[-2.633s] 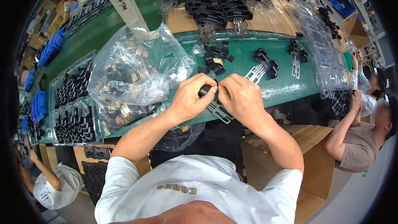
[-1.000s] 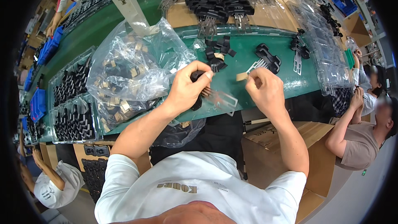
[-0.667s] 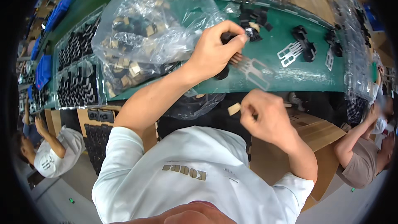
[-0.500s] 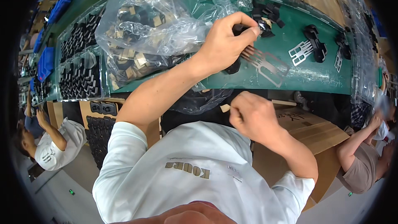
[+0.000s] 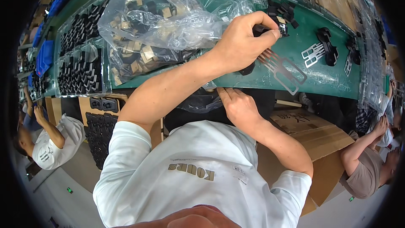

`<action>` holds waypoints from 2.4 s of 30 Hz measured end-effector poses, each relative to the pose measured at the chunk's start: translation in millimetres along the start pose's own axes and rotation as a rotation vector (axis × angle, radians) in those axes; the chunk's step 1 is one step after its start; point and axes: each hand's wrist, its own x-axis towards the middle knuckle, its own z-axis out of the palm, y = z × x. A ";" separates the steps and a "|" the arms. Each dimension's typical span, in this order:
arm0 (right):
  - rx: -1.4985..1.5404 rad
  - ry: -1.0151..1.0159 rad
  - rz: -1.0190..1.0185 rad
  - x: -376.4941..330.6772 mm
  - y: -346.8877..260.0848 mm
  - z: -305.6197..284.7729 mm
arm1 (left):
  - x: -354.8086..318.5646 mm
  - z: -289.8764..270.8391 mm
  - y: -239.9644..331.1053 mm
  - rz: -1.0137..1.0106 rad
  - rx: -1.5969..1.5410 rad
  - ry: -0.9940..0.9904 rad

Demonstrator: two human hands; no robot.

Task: The person peels adhesive backing from small components and attaches them to plastic parts with metal brackets by hand.

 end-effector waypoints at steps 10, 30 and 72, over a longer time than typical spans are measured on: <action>0.382 0.007 -0.168 -1.4 -17.3 -99.3 | -1.8 2.4 4.0 -0.045 -0.054 -0.011; 0.378 0.415 0.369 37.6 73.9 -149.5 | -1.7 1.2 -5.5 -0.018 -0.060 -0.151; 0.588 0.651 0.414 42.5 67.5 -151.6 | 0.4 0.6 -9.7 -0.177 -0.226 -0.248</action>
